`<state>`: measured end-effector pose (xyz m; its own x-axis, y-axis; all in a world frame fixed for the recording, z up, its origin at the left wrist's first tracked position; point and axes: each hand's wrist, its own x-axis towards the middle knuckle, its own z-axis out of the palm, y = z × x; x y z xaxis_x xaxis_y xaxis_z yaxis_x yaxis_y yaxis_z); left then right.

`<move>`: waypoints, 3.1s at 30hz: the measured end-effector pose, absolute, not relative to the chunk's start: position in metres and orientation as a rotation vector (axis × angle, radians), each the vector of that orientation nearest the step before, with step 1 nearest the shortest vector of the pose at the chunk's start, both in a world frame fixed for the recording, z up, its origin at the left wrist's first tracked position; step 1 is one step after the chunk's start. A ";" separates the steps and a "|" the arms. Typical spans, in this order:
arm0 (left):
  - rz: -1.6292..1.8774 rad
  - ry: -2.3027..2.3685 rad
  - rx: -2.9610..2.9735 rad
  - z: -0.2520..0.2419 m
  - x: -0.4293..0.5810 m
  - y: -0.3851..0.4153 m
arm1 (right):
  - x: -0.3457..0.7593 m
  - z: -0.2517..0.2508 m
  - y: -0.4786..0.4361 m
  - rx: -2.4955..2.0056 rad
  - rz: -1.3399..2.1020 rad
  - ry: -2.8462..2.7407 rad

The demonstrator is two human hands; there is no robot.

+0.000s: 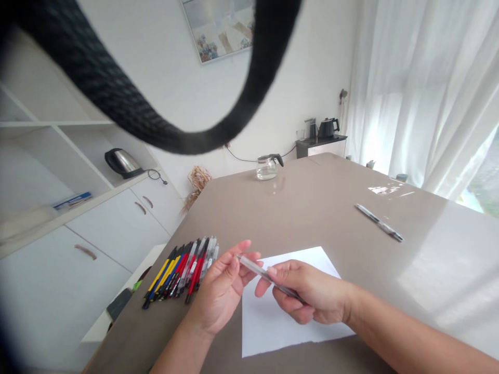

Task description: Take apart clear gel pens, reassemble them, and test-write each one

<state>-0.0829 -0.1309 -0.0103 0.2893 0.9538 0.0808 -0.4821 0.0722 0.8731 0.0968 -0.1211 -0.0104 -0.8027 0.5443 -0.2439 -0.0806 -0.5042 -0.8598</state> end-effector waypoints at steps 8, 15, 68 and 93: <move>1.181 0.492 0.869 -0.013 -0.079 -0.131 | 0.087 -0.016 -0.124 -0.602 2.463 -1.171; 1.301 0.560 0.790 -0.014 -0.071 -0.132 | 0.076 -0.019 -0.128 -0.747 2.169 -1.376; 1.472 0.543 0.795 -0.008 -0.080 -0.106 | 0.050 -0.015 -0.115 -1.016 1.579 -1.734; 1.473 0.421 0.476 0.003 -0.080 -0.107 | 0.040 -0.033 -0.111 -1.374 0.339 -2.208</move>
<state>-0.0799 -0.1070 0.0029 0.0576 0.9981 0.0197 -0.8372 0.0375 0.5456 0.0395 -0.1115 -0.0327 -0.3556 0.8881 0.2912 0.7598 0.4561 -0.4632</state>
